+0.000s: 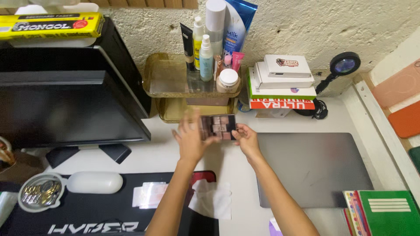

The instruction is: The person wipes several small cosmetic and accessory items with a white wipe, including a purple box, a black box, and two small rectangular cases. Each item is wiped on multiple sides and then placed into a clear plastic organizer on the desk.

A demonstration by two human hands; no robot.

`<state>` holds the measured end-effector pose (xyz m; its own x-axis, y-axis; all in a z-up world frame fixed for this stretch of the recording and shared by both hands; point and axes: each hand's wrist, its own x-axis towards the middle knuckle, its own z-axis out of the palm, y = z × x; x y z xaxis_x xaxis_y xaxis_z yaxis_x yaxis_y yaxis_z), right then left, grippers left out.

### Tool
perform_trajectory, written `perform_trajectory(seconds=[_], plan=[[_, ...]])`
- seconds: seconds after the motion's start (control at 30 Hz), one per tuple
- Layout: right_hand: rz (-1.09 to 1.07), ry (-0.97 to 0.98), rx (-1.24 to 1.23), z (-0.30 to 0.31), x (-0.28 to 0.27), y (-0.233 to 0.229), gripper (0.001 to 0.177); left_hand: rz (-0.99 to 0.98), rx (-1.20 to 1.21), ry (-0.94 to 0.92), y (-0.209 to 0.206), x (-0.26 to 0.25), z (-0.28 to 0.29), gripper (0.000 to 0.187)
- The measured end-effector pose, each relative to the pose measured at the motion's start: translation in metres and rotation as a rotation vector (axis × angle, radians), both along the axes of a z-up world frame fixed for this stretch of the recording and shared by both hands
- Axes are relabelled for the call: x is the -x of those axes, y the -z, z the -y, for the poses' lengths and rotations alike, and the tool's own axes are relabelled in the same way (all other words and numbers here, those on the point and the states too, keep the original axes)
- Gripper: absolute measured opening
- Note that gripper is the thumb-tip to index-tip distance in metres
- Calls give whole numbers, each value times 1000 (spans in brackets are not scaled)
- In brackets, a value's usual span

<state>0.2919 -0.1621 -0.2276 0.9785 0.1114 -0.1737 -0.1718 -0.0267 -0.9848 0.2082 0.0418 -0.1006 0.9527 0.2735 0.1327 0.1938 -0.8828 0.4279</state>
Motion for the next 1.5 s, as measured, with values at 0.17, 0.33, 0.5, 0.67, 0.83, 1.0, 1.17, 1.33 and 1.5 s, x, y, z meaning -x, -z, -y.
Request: perform_trajectory(seconds=[0.17,0.33,0.5,0.67,0.83,1.0,1.17,1.33,1.5], plan=[[38,47,-57,-17,-33,17,32,-96,581,-100,56,-42,-32,93],[200,229,85,-47,-60,36,43,4,709,-71,90,-78,-50,73],[377,315,458,-71,-73,40,39,-20,753,-127,91,-104,-50,66],[149,196,234,-82,-89,40,58,99,679,-87,112,-129,-49,61],[-25,79,156,-79,-85,41,83,-40,600,-85,125,-149,-48,41],[-152,21,245,-79,-85,28,93,-89,462,-90,141,-163,-41,53],[-151,-2,250,-84,-83,32,95,-162,429,-155,140,-158,-37,53],[159,90,265,-88,-65,43,78,-160,505,-186,132,-154,-35,56],[-92,40,253,-89,-69,33,80,-160,514,-173,138,-157,-31,64]])
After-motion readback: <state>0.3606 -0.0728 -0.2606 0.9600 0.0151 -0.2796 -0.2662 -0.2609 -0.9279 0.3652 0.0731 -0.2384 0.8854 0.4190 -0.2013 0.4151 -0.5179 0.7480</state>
